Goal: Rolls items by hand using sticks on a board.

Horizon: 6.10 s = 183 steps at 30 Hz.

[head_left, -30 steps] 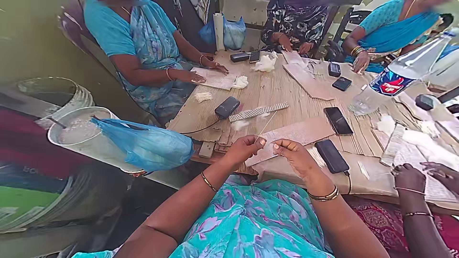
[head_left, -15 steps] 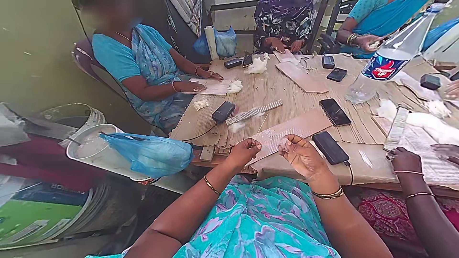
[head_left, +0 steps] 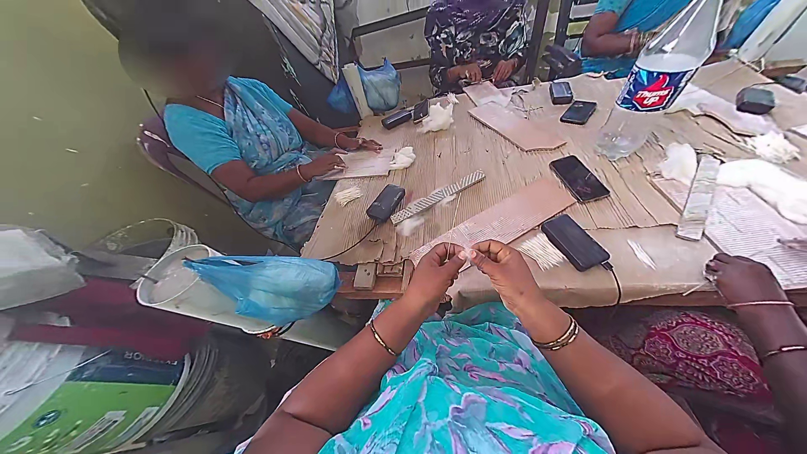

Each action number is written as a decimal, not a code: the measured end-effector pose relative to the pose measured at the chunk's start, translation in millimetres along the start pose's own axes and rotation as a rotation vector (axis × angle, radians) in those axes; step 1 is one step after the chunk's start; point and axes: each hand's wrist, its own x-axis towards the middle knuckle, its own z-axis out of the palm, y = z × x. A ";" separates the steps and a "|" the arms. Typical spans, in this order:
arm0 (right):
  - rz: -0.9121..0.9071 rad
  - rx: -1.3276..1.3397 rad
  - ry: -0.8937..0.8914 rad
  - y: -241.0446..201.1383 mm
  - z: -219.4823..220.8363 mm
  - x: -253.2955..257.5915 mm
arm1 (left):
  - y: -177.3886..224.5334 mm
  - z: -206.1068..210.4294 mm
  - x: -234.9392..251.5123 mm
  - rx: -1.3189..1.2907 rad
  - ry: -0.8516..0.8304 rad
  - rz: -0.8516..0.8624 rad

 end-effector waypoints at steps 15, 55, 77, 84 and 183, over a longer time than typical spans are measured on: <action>-0.139 -0.219 -0.094 -5.5 -7.3 -8.5 | 14.4 -4.2 -17.1 0.154 -0.029 0.045; 0.105 -0.156 -0.024 34.2 43.7 32.5 | -31.6 -66.5 12.1 0.150 0.111 -0.066; 0.034 -1.080 -0.005 79.2 43.2 92.6 | -65.8 -112.5 37.7 0.792 0.010 -0.219; -0.446 -1.307 -0.366 89.9 45.1 101.1 | -68.1 -114.7 36.0 0.880 0.015 -0.166; -0.005 -1.374 0.410 64.0 -89.6 19.1 | -59.0 -101.0 -33.5 1.019 -0.214 0.038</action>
